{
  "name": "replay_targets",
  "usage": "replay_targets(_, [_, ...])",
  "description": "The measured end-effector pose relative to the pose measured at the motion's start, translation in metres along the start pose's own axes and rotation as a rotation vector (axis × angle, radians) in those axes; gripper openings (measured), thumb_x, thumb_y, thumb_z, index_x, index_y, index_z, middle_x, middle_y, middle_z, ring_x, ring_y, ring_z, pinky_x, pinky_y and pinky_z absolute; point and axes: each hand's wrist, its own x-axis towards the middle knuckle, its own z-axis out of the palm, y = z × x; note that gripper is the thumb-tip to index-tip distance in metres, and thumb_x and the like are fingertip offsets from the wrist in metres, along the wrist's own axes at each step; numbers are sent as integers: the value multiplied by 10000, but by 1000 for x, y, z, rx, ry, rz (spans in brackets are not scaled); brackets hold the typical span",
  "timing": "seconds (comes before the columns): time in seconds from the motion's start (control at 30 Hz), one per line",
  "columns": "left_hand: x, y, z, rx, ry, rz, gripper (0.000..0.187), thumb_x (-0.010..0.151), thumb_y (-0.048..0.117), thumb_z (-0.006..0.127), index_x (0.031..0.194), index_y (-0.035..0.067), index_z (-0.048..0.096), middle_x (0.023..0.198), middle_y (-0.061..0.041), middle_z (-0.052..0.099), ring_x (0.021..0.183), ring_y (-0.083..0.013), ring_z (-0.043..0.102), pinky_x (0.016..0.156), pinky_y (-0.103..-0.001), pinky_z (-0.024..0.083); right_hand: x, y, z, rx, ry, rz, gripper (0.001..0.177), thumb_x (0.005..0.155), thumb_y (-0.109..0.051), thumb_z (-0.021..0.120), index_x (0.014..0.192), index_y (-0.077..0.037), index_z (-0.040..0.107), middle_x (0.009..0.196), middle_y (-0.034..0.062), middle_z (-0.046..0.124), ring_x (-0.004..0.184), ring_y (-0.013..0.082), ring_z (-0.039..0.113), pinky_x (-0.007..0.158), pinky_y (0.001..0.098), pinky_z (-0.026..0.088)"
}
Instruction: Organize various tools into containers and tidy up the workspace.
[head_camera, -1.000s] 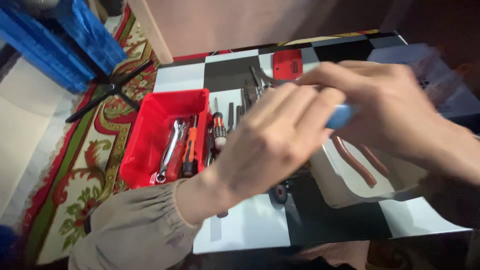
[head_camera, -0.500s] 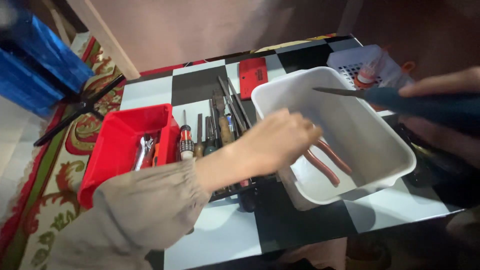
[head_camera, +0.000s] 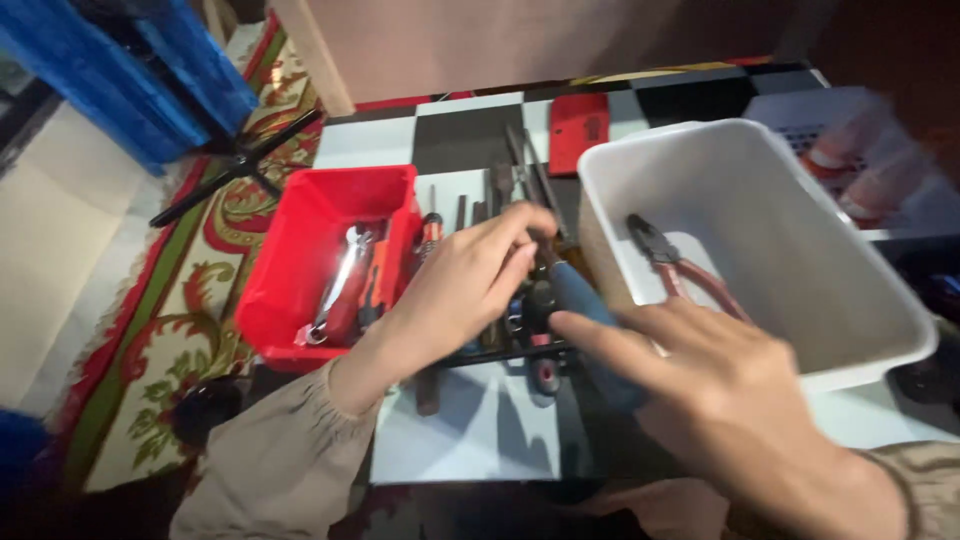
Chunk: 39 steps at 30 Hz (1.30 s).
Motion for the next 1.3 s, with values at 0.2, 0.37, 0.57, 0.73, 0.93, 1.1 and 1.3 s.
replay_targets(0.2, [-32, -21, -10, 26, 41, -136, 231, 989, 64, 534, 1198, 56, 632, 940, -139, 701, 884, -324, 713, 768, -409, 552, 22, -32, 75, -103, -23, -51, 671, 670, -64, 677, 1330, -172, 633, 1093, 104, 717, 875, 255, 649, 731, 364, 536])
replay_targets(0.37, [-33, -19, -9, 171, 187, -181, 114, 1003, 124, 599, 1058, 48, 662, 951, -156, 704, 868, -360, 694, 737, -434, 537, 46, -29, 116, -107, -29, 22, 548, 699, -42, 673, 1240, -128, 654, 1033, 103, 704, 872, 270, 643, 724, 374, 532])
replay_targets(0.57, [-20, -23, 7, 196, 326, -174, 112, 995, 164, 626, 1000, 61, 670, 937, -130, 714, 874, -347, 697, 733, -436, 541, 52, -17, 141, -2, 46, 63, 412, 619, -49, 719, 1030, -77, 697, 1052, 107, 707, 890, 307, 646, 746, 413, 538])
replay_targets(0.73, [-26, -32, 12, 144, 366, -96, 122, 999, 168, 628, 1018, 53, 665, 938, -121, 713, 913, -341, 686, 766, -429, 540, 52, -17, 141, 16, 3, 117, 376, 615, -34, 738, 988, -81, 711, 1005, 96, 693, 880, 310, 646, 758, 430, 539])
replay_targets(0.93, [-36, -38, 12, 47, 325, -107, 183, 1043, 221, 625, 1072, 47, 676, 1034, -123, 667, 987, -307, 670, 848, -391, 549, 57, -32, 128, 29, 78, 129, 451, 615, 18, 708, 1055, -83, 687, 1026, 115, 646, 911, 326, 648, 731, 440, 540])
replay_targets(1.1, [-28, -48, 19, -484, 389, -336, 416, 1026, 305, 597, 1346, 51, 521, 1232, -77, 572, 1138, -183, 585, 952, -331, 498, 70, -36, 114, 87, 152, 140, 502, 699, 68, 672, 1177, -81, 646, 1021, 150, 563, 903, 348, 626, 707, 446, 524])
replay_targets(1.3, [-16, -56, 17, -1351, 339, -543, 542, 1035, 268, 611, 1475, -30, 510, 1314, -95, 636, 1246, -196, 580, 1059, -369, 460, 83, -25, 97, 142, 185, 67, 488, 802, 62, 675, 1258, -105, 629, 1037, 139, 543, 979, 345, 587, 790, 451, 505])
